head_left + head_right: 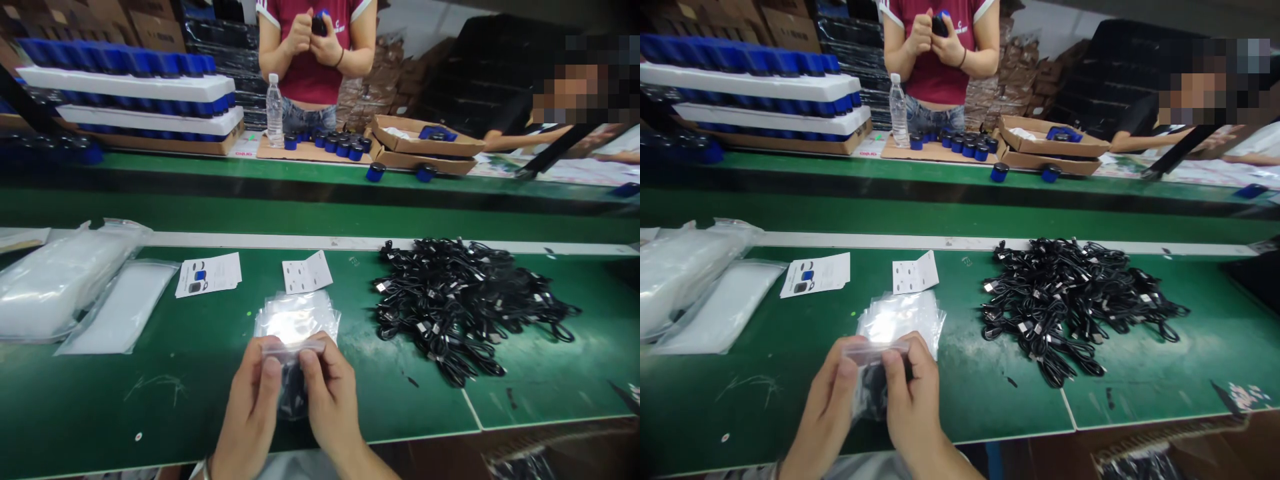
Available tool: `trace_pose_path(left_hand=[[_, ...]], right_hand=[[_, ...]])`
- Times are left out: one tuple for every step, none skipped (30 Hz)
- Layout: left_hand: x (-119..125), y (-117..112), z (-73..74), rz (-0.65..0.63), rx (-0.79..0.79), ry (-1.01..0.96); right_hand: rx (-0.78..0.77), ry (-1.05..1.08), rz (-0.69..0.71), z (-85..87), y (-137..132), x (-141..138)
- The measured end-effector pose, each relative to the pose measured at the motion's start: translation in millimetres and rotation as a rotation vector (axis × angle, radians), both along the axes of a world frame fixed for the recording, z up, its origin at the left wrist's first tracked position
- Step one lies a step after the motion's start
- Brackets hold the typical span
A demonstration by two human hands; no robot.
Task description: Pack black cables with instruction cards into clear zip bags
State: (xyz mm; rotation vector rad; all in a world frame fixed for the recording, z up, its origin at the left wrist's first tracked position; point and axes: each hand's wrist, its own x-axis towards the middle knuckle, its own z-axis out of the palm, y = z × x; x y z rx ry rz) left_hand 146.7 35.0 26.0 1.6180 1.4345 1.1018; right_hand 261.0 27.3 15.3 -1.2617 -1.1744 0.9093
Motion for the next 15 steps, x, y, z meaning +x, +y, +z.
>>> trace_pose_path(left_hand=[[1,-2,-3.2,-0.034,0.027,0.024],[1,-3,-6.3,-0.066,0.065,0.056],[1,-4,-9.2,-0.088,0.114,0.092],[0,-5,-11.6,-0.094,0.172,0.125],[-2,-6,-13.5,-0.089,0.23,0.151],[-3,-6,-14.9,-0.077,0.281,0.167],[-4,-7,-16.0,-0.065,0.318,0.173],[-4,-8,-16.8,-0.055,0.341,0.172],[-5,-9,-17.4,-0.049,0.354,0.166],[-5,-10,-17.9,-0.05,0.362,0.159],[-5,-11,-18.2,-0.056,0.367,0.155],[-5,-11,-18.2,-0.063,0.373,0.153],[-5,-11,-17.7,-0.069,0.383,0.152],[-5,-11,-16.7,-0.078,0.383,0.153],[-5,-10,-15.1,-0.089,0.368,0.15]], right_hand=[[0.015,0.035,-0.033,-3.1,-1,-4],[0.03,0.071,-0.043,-5.9,-3,-6],[0.043,0.104,-0.03,-8.2,-4,-8],[0.056,0.127,0.004,-9.9,-5,-8],[0.066,0.135,0.05,-11.0,-6,-8],[0.076,0.125,0.09,-11.6,-7,-7],[0.09,0.097,0.119,-11.8,-8,-6],[0.109,0.054,0.133,-11.7,-8,-6],[0.135,0.001,0.134,-11.7,-9,-5],[0.162,-0.056,0.122,-11.8,-10,-5],[0.191,-0.112,0.107,-11.9,-11,-5],[0.219,-0.163,0.097,-12.0,-11,-5],[0.236,-0.203,0.095,-11.8,-11,-5],[0.24,-0.223,0.098,-11.1,-12,-5],[0.229,-0.22,0.107,-9.5,-11,-3]])
